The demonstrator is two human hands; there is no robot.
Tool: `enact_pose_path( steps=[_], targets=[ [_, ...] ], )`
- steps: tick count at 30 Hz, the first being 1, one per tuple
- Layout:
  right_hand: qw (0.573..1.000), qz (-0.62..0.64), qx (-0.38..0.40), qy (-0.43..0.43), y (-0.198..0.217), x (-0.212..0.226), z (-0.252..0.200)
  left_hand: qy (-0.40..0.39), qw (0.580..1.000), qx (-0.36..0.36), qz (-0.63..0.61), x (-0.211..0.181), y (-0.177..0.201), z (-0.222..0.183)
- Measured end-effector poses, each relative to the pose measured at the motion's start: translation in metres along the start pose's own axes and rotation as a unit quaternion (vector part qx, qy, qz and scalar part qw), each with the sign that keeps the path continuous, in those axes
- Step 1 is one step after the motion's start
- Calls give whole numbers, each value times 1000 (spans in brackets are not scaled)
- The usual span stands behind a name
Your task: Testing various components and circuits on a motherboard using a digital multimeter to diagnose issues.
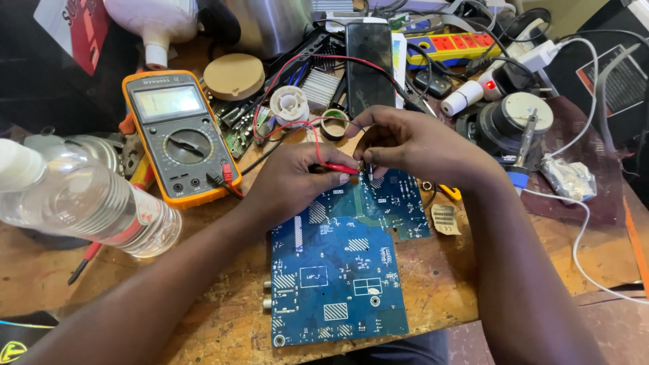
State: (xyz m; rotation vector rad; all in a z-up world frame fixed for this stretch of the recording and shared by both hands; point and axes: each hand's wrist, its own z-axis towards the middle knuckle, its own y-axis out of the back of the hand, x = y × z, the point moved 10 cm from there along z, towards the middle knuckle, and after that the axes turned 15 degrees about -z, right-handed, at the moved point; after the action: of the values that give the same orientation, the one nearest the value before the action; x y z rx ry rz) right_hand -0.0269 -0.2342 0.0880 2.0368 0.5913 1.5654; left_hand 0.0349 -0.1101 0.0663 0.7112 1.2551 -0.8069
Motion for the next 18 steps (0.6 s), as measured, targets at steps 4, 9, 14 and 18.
enact_pose_path(
  steps=[4, 9, 14, 18],
  targets=[
    [1000, -2, 10, 4, -1, -5, 1, 7, 1000, 0, -3, 5, 0, -1],
    [1000, -4, 16, -7, 3, -20, 5, 5, 1000, -3, 21, 5, 3, 1],
    [1000, -16, 11, -9, 8, -15, 3, 6, 1000, -4, 28, 1, 4, 4],
    [998, -69, -3, -14, 13, -7, -2, 7, 999, -4, 31, 0, 4, 1]
  ],
)
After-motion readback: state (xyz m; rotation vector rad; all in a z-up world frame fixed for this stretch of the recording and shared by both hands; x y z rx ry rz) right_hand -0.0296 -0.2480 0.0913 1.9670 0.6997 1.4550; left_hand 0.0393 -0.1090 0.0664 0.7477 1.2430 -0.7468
